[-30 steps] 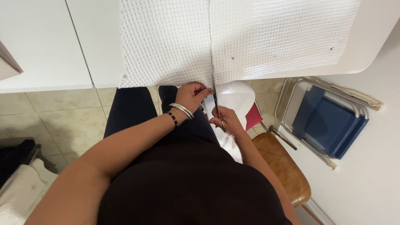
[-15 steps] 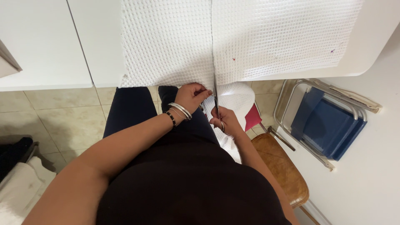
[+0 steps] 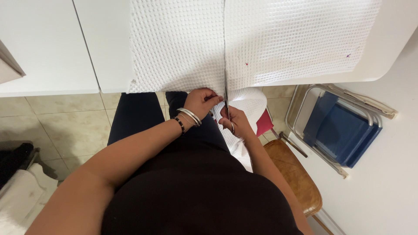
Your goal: The person uses scissors to cut a white textured fabric laid on a white table. They hold the fabric with the left hand and cut along a marked line with the right hand, separating a strip from the main piece.
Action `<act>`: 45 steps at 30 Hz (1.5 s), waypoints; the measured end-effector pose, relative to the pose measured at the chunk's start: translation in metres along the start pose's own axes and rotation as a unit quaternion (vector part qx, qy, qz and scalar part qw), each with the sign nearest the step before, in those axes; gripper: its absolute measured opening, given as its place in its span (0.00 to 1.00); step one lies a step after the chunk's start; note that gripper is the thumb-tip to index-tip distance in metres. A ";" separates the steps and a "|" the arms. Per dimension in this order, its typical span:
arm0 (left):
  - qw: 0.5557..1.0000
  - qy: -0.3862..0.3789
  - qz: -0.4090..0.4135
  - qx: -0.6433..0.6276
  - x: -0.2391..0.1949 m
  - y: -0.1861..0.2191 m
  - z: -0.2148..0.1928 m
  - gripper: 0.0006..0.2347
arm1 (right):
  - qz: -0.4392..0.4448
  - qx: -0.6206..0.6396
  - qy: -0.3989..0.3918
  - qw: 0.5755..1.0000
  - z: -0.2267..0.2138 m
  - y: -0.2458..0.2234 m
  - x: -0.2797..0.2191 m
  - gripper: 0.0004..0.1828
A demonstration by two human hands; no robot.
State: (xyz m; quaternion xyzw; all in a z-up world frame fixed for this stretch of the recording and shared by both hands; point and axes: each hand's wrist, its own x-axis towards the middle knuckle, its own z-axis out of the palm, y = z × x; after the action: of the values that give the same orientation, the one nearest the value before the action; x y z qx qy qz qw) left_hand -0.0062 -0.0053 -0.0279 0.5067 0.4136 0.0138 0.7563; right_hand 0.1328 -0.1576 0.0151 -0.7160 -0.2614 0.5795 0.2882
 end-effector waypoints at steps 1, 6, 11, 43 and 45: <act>1.000 -0.003 0.001 0.002 0.000 -0.002 0.001 0.08 | 0.003 -0.001 0.002 1.000 0.001 0.001 -0.002 0.28; 1.000 0.003 0.007 0.020 -0.001 -0.001 0.000 0.08 | 0.016 -0.002 0.014 1.000 0.003 0.013 -0.005 0.26; 0.999 -0.004 0.017 0.031 0.000 0.000 -0.002 0.08 | 0.011 0.003 0.016 1.000 0.003 0.012 -0.006 0.26; 0.994 -0.015 0.041 0.098 0.000 0.014 -0.011 0.09 | -0.002 -0.047 -0.032 0.998 -0.021 -0.043 0.010 0.25; 0.994 -0.021 0.039 0.101 -0.003 0.015 -0.010 0.09 | 0.003 -0.044 -0.033 0.998 -0.024 -0.062 0.009 0.25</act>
State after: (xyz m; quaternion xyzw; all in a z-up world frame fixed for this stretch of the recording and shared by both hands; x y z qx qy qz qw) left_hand -0.0085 0.0077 -0.0159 0.5961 0.3772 -0.0093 0.7087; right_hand 0.1559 -0.1106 0.0573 -0.7095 -0.2941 0.5913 0.2460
